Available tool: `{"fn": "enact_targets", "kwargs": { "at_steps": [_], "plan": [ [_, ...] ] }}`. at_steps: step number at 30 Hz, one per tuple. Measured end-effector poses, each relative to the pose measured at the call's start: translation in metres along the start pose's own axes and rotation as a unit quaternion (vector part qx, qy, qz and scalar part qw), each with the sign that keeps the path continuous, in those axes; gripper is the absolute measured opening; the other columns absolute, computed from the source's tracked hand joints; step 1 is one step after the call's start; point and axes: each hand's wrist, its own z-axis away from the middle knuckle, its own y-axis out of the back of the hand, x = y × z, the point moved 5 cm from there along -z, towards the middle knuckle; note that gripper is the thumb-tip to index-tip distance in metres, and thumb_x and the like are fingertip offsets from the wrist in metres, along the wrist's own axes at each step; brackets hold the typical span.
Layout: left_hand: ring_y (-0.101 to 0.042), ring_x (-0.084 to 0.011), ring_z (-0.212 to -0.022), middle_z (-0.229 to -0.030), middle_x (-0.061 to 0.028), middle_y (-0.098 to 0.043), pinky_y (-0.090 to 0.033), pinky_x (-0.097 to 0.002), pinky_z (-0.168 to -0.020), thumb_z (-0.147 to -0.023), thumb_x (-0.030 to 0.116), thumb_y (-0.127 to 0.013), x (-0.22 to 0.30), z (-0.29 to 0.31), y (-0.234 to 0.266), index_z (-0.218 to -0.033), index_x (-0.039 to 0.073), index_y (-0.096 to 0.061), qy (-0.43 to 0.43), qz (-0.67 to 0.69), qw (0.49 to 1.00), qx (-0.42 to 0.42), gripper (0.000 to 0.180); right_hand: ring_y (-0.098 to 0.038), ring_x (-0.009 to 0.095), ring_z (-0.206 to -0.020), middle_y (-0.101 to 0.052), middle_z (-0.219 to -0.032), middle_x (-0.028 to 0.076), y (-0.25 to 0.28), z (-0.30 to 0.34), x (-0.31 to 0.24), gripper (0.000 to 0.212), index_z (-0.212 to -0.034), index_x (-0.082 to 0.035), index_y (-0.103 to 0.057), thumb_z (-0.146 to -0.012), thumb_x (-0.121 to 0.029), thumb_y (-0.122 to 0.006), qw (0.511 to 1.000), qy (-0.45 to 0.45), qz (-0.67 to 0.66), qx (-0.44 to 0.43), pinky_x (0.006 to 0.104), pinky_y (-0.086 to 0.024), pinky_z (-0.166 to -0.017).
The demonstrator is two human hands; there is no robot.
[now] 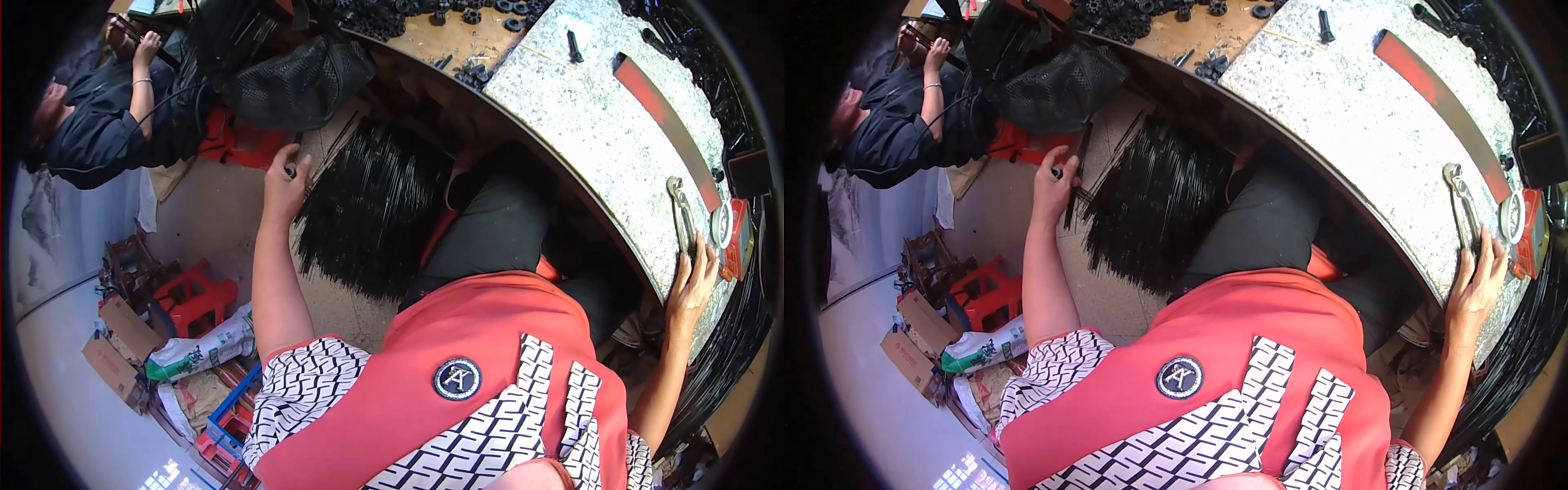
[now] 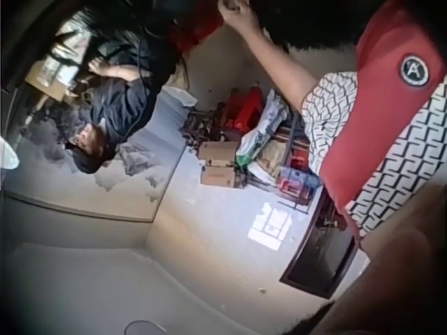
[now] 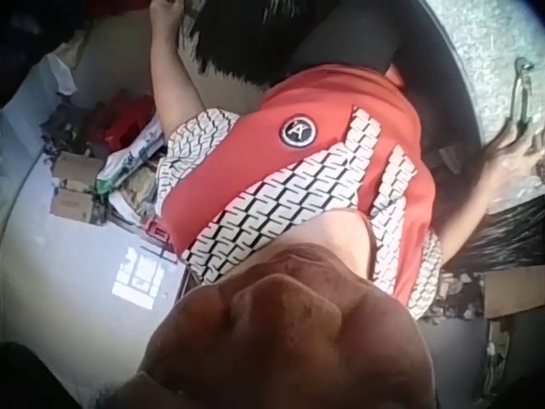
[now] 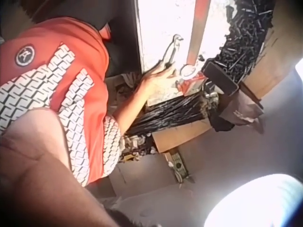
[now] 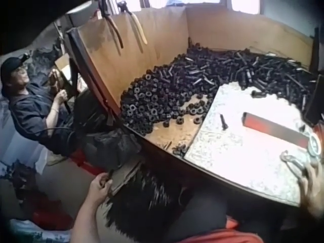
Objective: Assembling and cutting black industrial components at a workbench.
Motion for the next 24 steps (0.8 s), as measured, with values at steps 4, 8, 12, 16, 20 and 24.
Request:
{"fn": "enact_targets", "kwargs": {
  "at_steps": [4, 8, 12, 16, 20, 24],
  "plan": [
    [-0.055, -0.0109, -0.051, -0.06, -0.005, -0.056, -0.044, -0.0258, -0.053, -0.089, 0.019, -0.062, -0.015, 0.001, -0.01, -0.119, -0.005, -0.051, 0.045, -0.031, 0.997, -0.055, 0.039, -0.047, 0.035, -0.115, -0.048, -0.122, 0.021, 0.0, 0.0, -0.004, 0.039, -0.132, -0.009, -0.049, -0.094, -0.016, -0.05, 1.0, -0.009, -0.015, 0.004, 0.0416, -0.037, -0.099],
    [-0.058, -0.0144, -0.049, -0.058, -0.0093, -0.059, -0.046, -0.0294, -0.054, -0.088, 0.024, -0.063, -0.009, 0.011, -0.021, -0.121, -0.006, -0.049, 0.072, -0.097, 0.986, -0.118, 0.047, -0.047, 0.035, -0.115, -0.048, -0.121, 0.021, 0.0, 0.002, -0.001, 0.038, -0.131, -0.009, -0.05, -0.094, -0.015, -0.048, 0.999, -0.021, -0.035, 0.014, 0.0416, -0.037, -0.099],
    [-0.063, -0.0171, -0.059, -0.056, -0.0104, -0.061, -0.049, -0.03, -0.065, -0.088, 0.028, -0.063, -0.009, 0.025, -0.029, -0.127, -0.006, -0.047, 0.145, -0.136, 0.963, -0.182, 0.055, -0.047, 0.035, -0.113, -0.048, -0.12, 0.021, 0.005, 0.002, -0.006, 0.037, -0.13, -0.007, -0.051, -0.093, -0.012, -0.049, 0.998, -0.016, -0.048, 0.034, 0.0412, -0.037, -0.098],
    [-0.061, -0.0155, -0.053, -0.055, -0.0081, -0.059, -0.047, -0.0292, -0.057, -0.088, 0.027, -0.062, -0.022, 0.018, -0.042, -0.125, -0.007, -0.046, 0.137, -0.123, 0.958, -0.221, 0.053, -0.048, 0.035, -0.11, -0.049, -0.118, 0.022, 0.007, 0.006, -0.004, 0.039, -0.129, -0.005, -0.051, -0.09, -0.008, -0.051, 0.997, -0.008, -0.059, 0.047, 0.0414, -0.038, -0.096],
    [-0.059, -0.0146, -0.05, -0.054, -0.0069, -0.058, -0.045, -0.0276, -0.052, -0.089, 0.026, -0.061, -0.018, 0.021, -0.046, -0.128, -0.009, -0.043, 0.133, -0.132, 0.949, -0.253, 0.055, -0.048, 0.035, -0.111, -0.049, -0.118, 0.021, 0.006, 0.007, -0.002, 0.037, -0.129, -0.006, -0.051, -0.092, -0.01, -0.049, 0.996, -0.017, -0.074, 0.047, 0.041, -0.038, -0.096],
    [-0.061, -0.0149, -0.054, -0.055, -0.007, -0.06, -0.047, -0.0276, -0.057, -0.09, 0.03, -0.06, -0.004, 0.024, -0.047, -0.13, -0.009, -0.041, 0.14, -0.171, 0.932, -0.287, 0.059, -0.048, 0.034, -0.112, -0.048, -0.119, 0.021, 0.002, 0.005, -0.001, 0.036, -0.13, -0.008, -0.051, -0.094, -0.013, -0.047, 0.996, -0.016, -0.075, 0.048, 0.041, -0.038, -0.096]
  ]
}}
